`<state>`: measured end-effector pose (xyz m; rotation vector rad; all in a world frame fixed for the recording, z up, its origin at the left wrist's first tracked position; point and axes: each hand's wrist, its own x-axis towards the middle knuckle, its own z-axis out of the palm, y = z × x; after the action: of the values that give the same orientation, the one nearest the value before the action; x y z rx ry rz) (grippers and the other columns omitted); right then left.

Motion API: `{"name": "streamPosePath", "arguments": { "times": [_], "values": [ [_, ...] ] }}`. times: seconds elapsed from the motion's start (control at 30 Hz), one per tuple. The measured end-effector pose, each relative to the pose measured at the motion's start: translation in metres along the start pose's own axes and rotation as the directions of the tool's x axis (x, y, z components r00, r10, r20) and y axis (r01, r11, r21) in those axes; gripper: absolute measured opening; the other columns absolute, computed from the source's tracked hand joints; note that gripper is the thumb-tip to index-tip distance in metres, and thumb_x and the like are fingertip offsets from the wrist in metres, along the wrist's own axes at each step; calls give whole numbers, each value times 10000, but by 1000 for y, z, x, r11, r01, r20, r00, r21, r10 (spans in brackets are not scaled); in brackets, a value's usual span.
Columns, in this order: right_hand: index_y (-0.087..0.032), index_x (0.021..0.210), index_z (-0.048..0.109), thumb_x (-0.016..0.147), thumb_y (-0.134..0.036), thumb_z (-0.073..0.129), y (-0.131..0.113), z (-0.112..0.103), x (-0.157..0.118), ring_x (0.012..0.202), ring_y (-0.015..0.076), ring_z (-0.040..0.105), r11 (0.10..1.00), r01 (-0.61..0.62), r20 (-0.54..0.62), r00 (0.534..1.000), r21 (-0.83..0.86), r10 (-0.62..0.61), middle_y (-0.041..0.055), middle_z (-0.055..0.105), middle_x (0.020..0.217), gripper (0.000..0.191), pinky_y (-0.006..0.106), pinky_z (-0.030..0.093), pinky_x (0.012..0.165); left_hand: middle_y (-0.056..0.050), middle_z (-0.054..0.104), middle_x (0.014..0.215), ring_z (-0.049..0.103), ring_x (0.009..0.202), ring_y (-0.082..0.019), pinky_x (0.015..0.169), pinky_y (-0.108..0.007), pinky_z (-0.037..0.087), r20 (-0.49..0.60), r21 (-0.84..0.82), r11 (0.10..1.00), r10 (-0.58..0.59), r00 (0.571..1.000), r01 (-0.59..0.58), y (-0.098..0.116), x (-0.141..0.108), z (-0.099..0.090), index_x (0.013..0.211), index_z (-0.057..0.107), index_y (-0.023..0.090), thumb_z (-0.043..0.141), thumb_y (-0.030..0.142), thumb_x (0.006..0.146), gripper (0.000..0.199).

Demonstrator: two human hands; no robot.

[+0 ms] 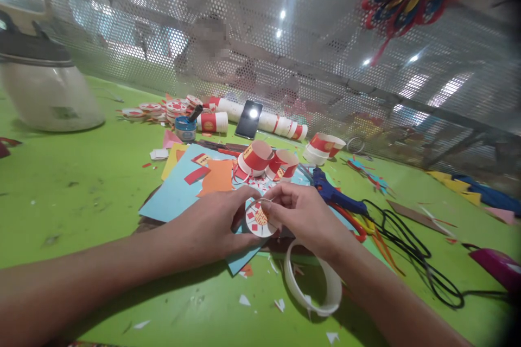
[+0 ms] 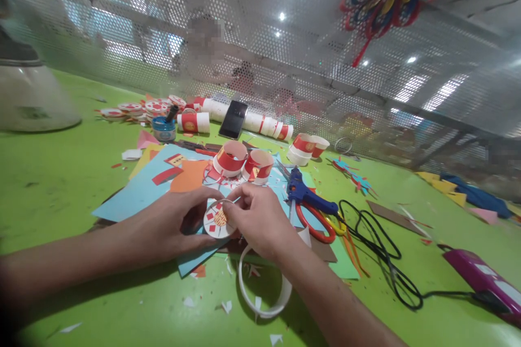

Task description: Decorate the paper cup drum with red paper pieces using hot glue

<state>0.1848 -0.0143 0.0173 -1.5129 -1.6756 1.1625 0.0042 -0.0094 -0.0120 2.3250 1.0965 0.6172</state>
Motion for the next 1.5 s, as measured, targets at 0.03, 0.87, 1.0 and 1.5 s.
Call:
{"name": "streamPosePath", "arguments": {
  "times": [0.03,0.87,1.0,1.5],
  "values": [
    [-160,762,581,866,-114,582,-1,1,0,468,95,555,1000,-6,-6,1000,3,6,-30,588,536,114,217,454,475,42,524,674,474,595,-143,537,-249,316,2,11,1000,1,1000,-1,0,0,0,1086,550,195,623,384,805,346],
    [-172,804,653,915,-299,516,2,-8,-1,637,135,584,993,69,67,995,98,-76,23,647,729,217,271,472,608,44,503,620,470,546,-139,526,-259,313,-54,34,998,-43,998,45,3,1,-1,957,551,196,601,452,804,302],
    [-156,936,642,879,-214,559,0,-10,0,595,118,561,995,39,41,998,97,-43,10,628,699,116,262,462,594,36,509,628,468,550,-149,520,-266,308,-95,35,995,-93,991,97,3,1,-1,972,533,185,588,494,806,354],
    [-187,857,736,859,-213,567,1,-13,-1,795,174,632,955,255,97,965,-152,-242,37,721,871,171,316,492,742,56,507,628,483,563,-139,485,-235,325,81,-137,983,-114,990,124,4,0,-12,1183,550,195,650,340,739,478]
  ]
}}
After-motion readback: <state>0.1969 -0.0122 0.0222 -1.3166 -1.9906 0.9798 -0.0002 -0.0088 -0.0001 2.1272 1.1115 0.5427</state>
